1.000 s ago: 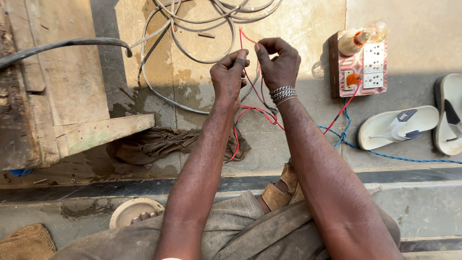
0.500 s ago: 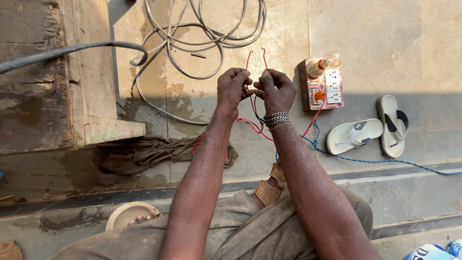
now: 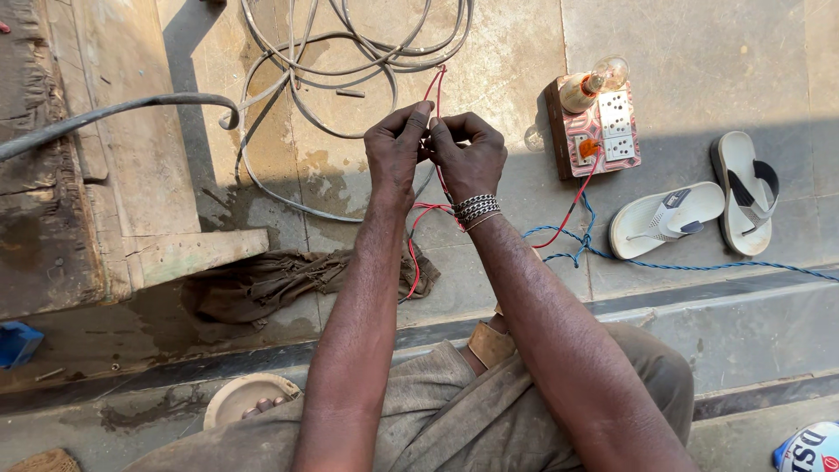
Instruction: The person sits on the floor and connects red wires to a green electric motor mounted on a wooden table. They twist the wire ends together and test the connection by turning on a nearby power strip with a light bulb, which illuminates when the circuit is complete.
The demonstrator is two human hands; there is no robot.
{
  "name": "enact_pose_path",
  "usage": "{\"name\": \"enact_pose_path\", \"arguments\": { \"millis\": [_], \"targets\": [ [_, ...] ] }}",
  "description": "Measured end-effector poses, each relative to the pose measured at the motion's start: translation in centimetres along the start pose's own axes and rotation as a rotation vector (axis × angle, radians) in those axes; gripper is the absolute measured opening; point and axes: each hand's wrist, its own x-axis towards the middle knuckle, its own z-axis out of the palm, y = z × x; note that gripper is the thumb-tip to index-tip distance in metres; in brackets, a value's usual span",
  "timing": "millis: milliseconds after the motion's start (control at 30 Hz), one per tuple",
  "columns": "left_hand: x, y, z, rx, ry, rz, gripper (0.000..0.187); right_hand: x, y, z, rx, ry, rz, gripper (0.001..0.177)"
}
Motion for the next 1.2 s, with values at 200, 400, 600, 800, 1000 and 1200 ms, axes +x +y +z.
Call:
{"name": "enact_pose_path", "arguments": {
  "millis": [200, 400, 600, 800, 1000, 1200],
  "targets": [
    [0.5, -0.8, -0.4, -0.105, -0.018, -0.012, 0.025, -0.1, -1.0, -0.2, -0.320, 0.019, -0.116, 0.020],
    [1.1, 0.1, -2.1, 0.028, -0.058, -0.116, 0.028, -0.4, -1.4, -0.3, -0.633, -0.009, -0.340, 0.020],
    [1.5, 0.7, -2.8, 0.099, 0.036, -0.119, 0.025, 0.3, -1.2, -1.4, -0.646, -0.272, -0.429, 0.015],
    [1.5, 1.1, -2.9, 0.103, 0.088, -0.157, 0.020, 9.5, 2.3, -10.6, -0.799, 0.255, -0.458, 0.037],
    [1.6, 0.6, -2.3, 0.123, 0.042, -0.168, 0.020, 14.8, 6.1, -23.6, -1.252, 0.052, -0.117, 0.097],
    [1.7, -0.4, -1.8, 0.188, 0.007, -0.182, 0.021, 14.9, 9.4, -27.0, -1.241, -0.148, -0.325, 0.105]
  ]
}}
